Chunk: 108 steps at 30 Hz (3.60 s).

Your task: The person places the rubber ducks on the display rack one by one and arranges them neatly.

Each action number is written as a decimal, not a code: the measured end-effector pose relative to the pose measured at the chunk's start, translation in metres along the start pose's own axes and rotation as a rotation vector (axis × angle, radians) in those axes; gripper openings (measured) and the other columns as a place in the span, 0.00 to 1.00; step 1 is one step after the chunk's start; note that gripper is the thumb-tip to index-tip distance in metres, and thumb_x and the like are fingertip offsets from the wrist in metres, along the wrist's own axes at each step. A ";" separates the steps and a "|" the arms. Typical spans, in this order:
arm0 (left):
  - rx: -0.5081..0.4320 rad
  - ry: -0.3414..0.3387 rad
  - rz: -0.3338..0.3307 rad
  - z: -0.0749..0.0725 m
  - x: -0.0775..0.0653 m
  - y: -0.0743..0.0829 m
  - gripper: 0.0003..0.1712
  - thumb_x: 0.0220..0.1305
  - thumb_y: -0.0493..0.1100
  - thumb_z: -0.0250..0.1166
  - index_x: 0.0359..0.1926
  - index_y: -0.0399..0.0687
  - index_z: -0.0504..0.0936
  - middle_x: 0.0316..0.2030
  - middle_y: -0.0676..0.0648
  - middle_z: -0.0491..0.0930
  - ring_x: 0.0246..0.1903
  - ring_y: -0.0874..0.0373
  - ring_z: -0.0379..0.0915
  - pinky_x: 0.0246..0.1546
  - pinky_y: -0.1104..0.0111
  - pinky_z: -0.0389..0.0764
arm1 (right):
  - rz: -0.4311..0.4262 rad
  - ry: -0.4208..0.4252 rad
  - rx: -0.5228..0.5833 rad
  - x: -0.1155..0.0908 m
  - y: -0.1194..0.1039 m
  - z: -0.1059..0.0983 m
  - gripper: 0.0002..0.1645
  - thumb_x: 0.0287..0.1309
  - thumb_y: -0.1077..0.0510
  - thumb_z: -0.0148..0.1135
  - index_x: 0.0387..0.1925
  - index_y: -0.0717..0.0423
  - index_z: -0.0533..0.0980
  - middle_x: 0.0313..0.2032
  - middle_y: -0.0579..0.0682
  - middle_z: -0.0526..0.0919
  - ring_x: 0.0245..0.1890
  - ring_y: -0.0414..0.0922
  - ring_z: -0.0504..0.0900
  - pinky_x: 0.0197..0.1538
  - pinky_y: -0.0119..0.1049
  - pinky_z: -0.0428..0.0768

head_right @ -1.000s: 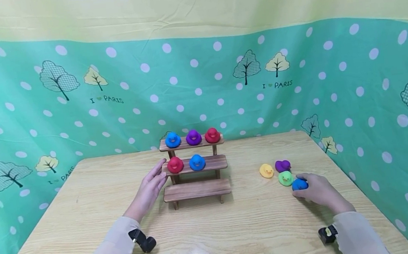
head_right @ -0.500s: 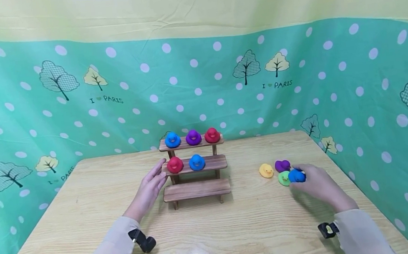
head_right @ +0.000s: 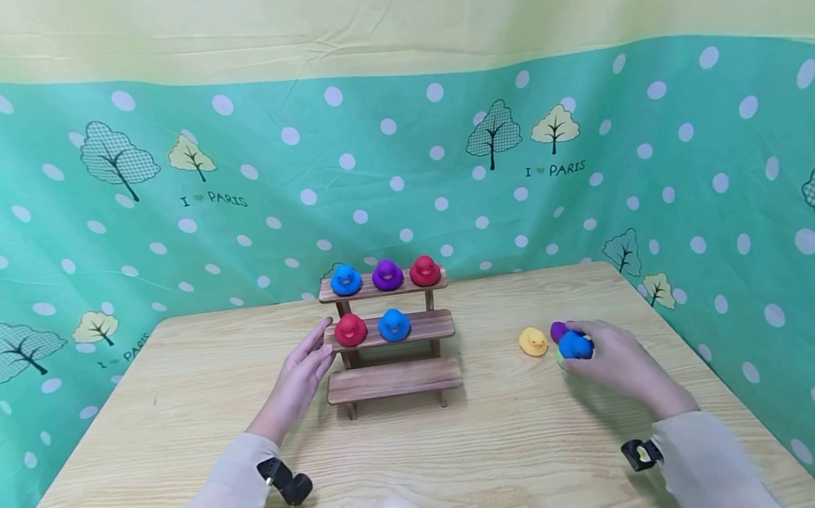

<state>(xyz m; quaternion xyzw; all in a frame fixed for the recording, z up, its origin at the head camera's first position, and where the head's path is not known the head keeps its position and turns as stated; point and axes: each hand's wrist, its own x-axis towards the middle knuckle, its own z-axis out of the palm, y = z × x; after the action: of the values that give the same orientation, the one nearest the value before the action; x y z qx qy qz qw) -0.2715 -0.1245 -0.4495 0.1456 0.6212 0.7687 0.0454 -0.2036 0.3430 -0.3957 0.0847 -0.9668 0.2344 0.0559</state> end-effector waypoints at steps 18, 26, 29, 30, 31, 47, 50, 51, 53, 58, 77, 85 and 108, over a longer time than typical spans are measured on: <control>0.001 -0.005 0.004 0.000 0.000 0.000 0.33 0.77 0.38 0.51 0.78 0.40 0.54 0.78 0.41 0.44 0.76 0.52 0.38 0.74 0.60 0.55 | -0.145 0.067 0.038 0.029 -0.050 0.017 0.38 0.57 0.56 0.74 0.64 0.69 0.71 0.58 0.70 0.76 0.54 0.65 0.78 0.54 0.60 0.80; 0.015 -0.003 -0.004 0.000 -0.002 0.001 0.32 0.77 0.39 0.51 0.78 0.42 0.55 0.78 0.41 0.43 0.76 0.51 0.38 0.73 0.64 0.56 | -0.207 0.081 0.065 0.041 -0.073 0.026 0.38 0.55 0.56 0.75 0.64 0.66 0.73 0.56 0.65 0.77 0.50 0.60 0.79 0.51 0.55 0.83; 0.024 0.002 -0.009 0.001 -0.002 0.002 0.32 0.77 0.39 0.51 0.78 0.43 0.55 0.78 0.41 0.43 0.76 0.50 0.39 0.73 0.64 0.57 | -0.232 0.092 0.087 0.045 -0.080 0.031 0.38 0.55 0.56 0.76 0.64 0.65 0.73 0.56 0.63 0.78 0.49 0.58 0.80 0.51 0.54 0.83; 0.025 0.004 -0.010 0.001 -0.002 0.002 0.32 0.77 0.39 0.51 0.78 0.43 0.56 0.78 0.41 0.44 0.76 0.50 0.40 0.73 0.64 0.57 | -0.236 0.097 0.098 0.047 -0.082 0.033 0.38 0.54 0.56 0.76 0.64 0.64 0.73 0.55 0.63 0.78 0.49 0.57 0.80 0.52 0.54 0.83; 0.027 0.002 -0.009 0.000 -0.001 0.002 0.32 0.77 0.39 0.51 0.78 0.43 0.55 0.78 0.41 0.44 0.76 0.50 0.39 0.73 0.63 0.56 | -0.241 0.101 0.107 0.049 -0.085 0.034 0.38 0.54 0.56 0.76 0.65 0.63 0.73 0.56 0.62 0.79 0.50 0.57 0.80 0.52 0.54 0.83; 0.022 -0.005 -0.005 0.000 0.000 0.001 0.33 0.77 0.39 0.52 0.78 0.41 0.54 0.78 0.40 0.43 0.77 0.49 0.38 0.74 0.61 0.55 | -0.264 0.180 0.255 0.064 -0.120 0.055 0.35 0.55 0.56 0.76 0.63 0.62 0.74 0.55 0.60 0.79 0.54 0.56 0.80 0.56 0.49 0.82; 0.026 -0.006 -0.004 0.000 0.000 0.001 0.33 0.77 0.39 0.51 0.78 0.41 0.54 0.78 0.40 0.43 0.77 0.50 0.38 0.74 0.60 0.55 | -0.263 0.202 0.288 0.067 -0.122 0.062 0.34 0.55 0.57 0.76 0.61 0.63 0.75 0.53 0.60 0.79 0.53 0.56 0.80 0.55 0.48 0.83; 0.025 -0.006 -0.002 0.001 0.000 0.001 0.33 0.77 0.39 0.51 0.78 0.41 0.54 0.78 0.40 0.43 0.77 0.50 0.38 0.74 0.60 0.55 | -0.265 0.210 0.296 0.068 -0.123 0.064 0.33 0.54 0.57 0.76 0.60 0.64 0.75 0.53 0.60 0.79 0.53 0.55 0.80 0.55 0.48 0.83; 0.027 -0.006 0.001 0.001 -0.001 0.001 0.33 0.77 0.39 0.51 0.78 0.41 0.54 0.78 0.39 0.43 0.77 0.50 0.38 0.74 0.59 0.55 | -0.275 0.223 0.300 0.069 -0.125 0.067 0.33 0.55 0.57 0.76 0.60 0.63 0.76 0.52 0.59 0.80 0.52 0.54 0.80 0.55 0.48 0.83; 0.030 -0.003 0.000 0.002 -0.001 0.001 0.33 0.77 0.39 0.51 0.78 0.41 0.54 0.78 0.40 0.43 0.76 0.50 0.38 0.74 0.60 0.55 | -0.272 0.234 0.314 0.072 -0.130 0.075 0.33 0.55 0.56 0.76 0.60 0.62 0.76 0.51 0.57 0.80 0.51 0.53 0.80 0.54 0.47 0.83; 0.025 -0.004 0.001 -0.001 -0.002 0.000 0.32 0.78 0.39 0.51 0.78 0.41 0.54 0.78 0.40 0.42 0.77 0.50 0.37 0.74 0.62 0.55 | -0.165 0.237 0.353 0.075 -0.138 0.087 0.34 0.55 0.50 0.76 0.60 0.60 0.77 0.51 0.56 0.81 0.48 0.53 0.83 0.52 0.51 0.84; 0.025 -0.012 0.007 -0.001 -0.002 0.000 0.33 0.78 0.39 0.51 0.78 0.41 0.53 0.78 0.40 0.41 0.77 0.49 0.36 0.74 0.62 0.55 | -0.142 0.228 0.336 0.075 -0.140 0.087 0.34 0.55 0.49 0.76 0.60 0.60 0.77 0.51 0.56 0.81 0.49 0.52 0.81 0.53 0.51 0.84; 0.015 -0.011 0.002 0.000 0.000 -0.001 0.33 0.78 0.39 0.51 0.78 0.41 0.54 0.78 0.41 0.42 0.77 0.52 0.36 0.74 0.62 0.55 | -0.144 0.183 0.287 0.073 -0.139 0.081 0.42 0.54 0.49 0.77 0.66 0.59 0.71 0.59 0.57 0.78 0.55 0.53 0.79 0.56 0.49 0.82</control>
<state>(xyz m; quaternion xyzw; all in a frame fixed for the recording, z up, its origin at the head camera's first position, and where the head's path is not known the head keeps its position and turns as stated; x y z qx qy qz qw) -0.2715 -0.1242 -0.4506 0.1509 0.6264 0.7633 0.0468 -0.2539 0.1743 -0.3948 0.1391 -0.9057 0.3722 0.1474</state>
